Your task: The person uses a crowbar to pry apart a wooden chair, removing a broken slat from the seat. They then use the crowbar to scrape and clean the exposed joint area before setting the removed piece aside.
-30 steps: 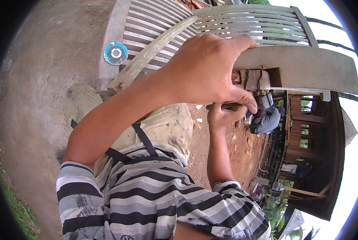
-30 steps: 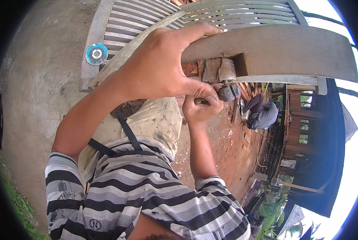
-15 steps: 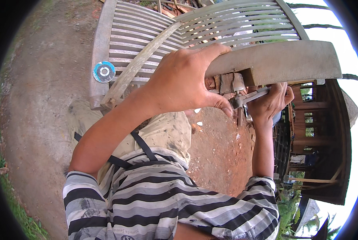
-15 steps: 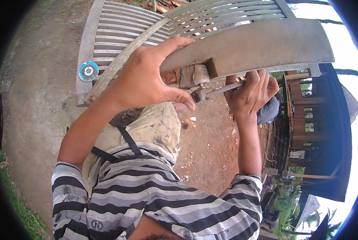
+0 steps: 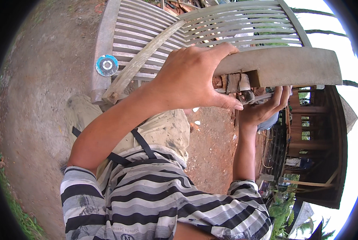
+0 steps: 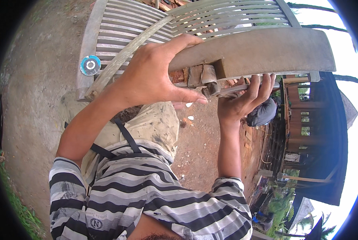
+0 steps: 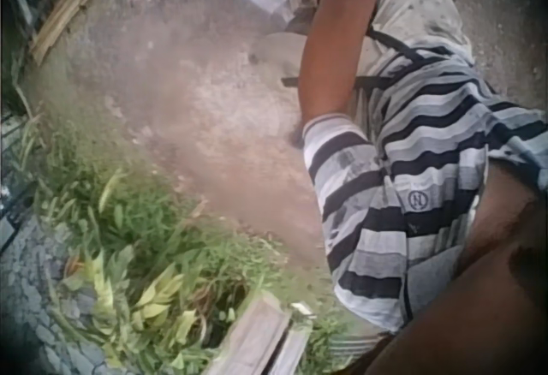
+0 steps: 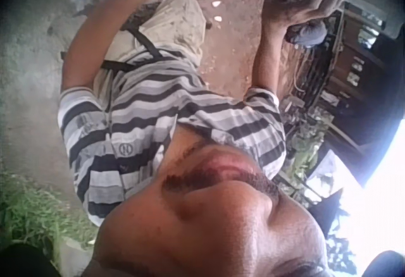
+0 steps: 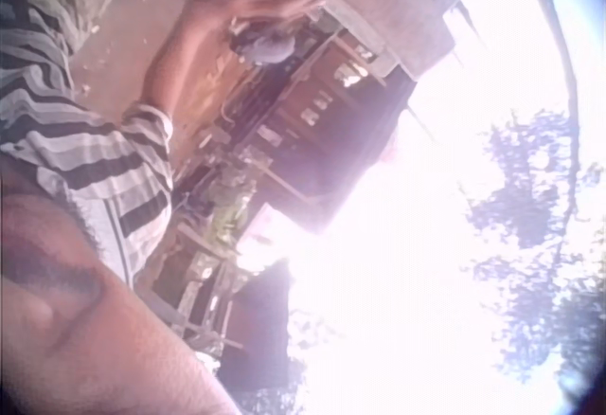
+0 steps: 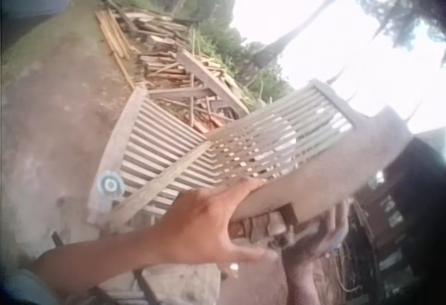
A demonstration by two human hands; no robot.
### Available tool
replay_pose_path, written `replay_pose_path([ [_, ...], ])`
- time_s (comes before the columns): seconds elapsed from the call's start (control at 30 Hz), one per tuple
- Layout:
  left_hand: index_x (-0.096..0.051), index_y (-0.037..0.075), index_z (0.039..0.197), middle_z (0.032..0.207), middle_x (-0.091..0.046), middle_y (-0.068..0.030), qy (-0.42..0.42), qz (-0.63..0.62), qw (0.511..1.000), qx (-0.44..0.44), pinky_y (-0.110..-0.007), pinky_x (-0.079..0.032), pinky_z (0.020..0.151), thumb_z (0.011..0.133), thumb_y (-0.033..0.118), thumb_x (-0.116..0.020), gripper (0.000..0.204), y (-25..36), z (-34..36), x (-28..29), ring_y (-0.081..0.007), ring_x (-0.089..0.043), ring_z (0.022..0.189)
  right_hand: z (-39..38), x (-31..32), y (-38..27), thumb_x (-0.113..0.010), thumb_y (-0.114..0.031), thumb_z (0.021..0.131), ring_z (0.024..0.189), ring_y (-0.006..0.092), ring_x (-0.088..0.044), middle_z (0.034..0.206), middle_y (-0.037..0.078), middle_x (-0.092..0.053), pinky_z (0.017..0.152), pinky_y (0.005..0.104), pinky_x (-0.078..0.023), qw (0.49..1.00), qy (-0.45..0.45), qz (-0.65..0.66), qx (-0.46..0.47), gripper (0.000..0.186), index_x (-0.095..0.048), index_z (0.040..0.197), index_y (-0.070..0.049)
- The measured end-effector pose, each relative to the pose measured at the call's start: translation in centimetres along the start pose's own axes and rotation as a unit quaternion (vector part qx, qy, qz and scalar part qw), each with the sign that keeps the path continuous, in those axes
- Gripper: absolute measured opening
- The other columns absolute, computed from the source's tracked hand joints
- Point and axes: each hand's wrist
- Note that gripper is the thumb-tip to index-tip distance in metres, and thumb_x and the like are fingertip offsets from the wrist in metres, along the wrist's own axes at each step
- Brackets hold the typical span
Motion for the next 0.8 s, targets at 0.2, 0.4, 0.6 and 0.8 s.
replay_pose_path([
  [0.2,-0.061,0.007,0.134,0.106,-0.076,-0.0180,0.025,0.001,1.000,-0.014,-0.041,-0.060,0.085,0.061,0.044,-0.097,0.090,0.0,0.2,0.2,-0.0336,-0.076,0.093,0.4,-0.8,-1.2,-0.072,-0.046,0.096,0.143,0.0445,-0.039,0.145,0.021,-0.045,0.119,0.0641,-0.027,0.999,0.029,-0.020,0.017,0.080,-0.033,0.154,-0.008],
  [0.4,-0.061,0.008,0.134,0.103,-0.076,-0.0178,0.013,0.006,1.000,0.010,-0.040,-0.060,0.084,0.061,0.044,-0.097,0.089,0.4,0.2,0.7,-0.0326,-0.076,0.090,2.3,-0.7,1.7,-0.070,-0.035,0.096,0.117,0.0312,-0.059,0.117,0.010,-0.061,0.100,0.0491,-0.037,0.989,0.043,-0.114,0.088,0.049,-0.052,0.134,-0.009],
  [0.6,-0.062,0.009,0.133,0.101,-0.076,-0.0173,0.022,-0.004,1.000,0.005,-0.039,-0.060,0.082,0.061,0.044,-0.096,0.088,0.4,0.3,0.8,-0.0313,-0.076,0.087,5.1,-0.5,4.1,-0.074,-0.028,0.084,0.071,0.0264,-0.055,0.077,0.005,-0.055,0.075,0.0406,-0.038,0.979,0.041,-0.023,0.197,0.025,-0.063,0.096,-0.009],
  [0.8,-0.062,0.006,0.133,0.102,-0.076,-0.0179,0.023,-0.007,1.000,0.000,-0.039,-0.060,0.082,0.061,0.042,-0.096,0.087,0.1,0.3,0.7,-0.0310,-0.076,0.088,2.3,-2.1,1.5,-0.073,-0.020,0.078,0.066,0.0297,-0.050,0.072,0.007,-0.048,0.065,0.0421,-0.039,0.994,0.057,0.047,0.077,0.023,-0.054,0.085,-0.008],
])
Point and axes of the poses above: each hand's wrist, its own z-axis towards the middle knuckle, its own x-axis out of the back of the hand, y = z × x
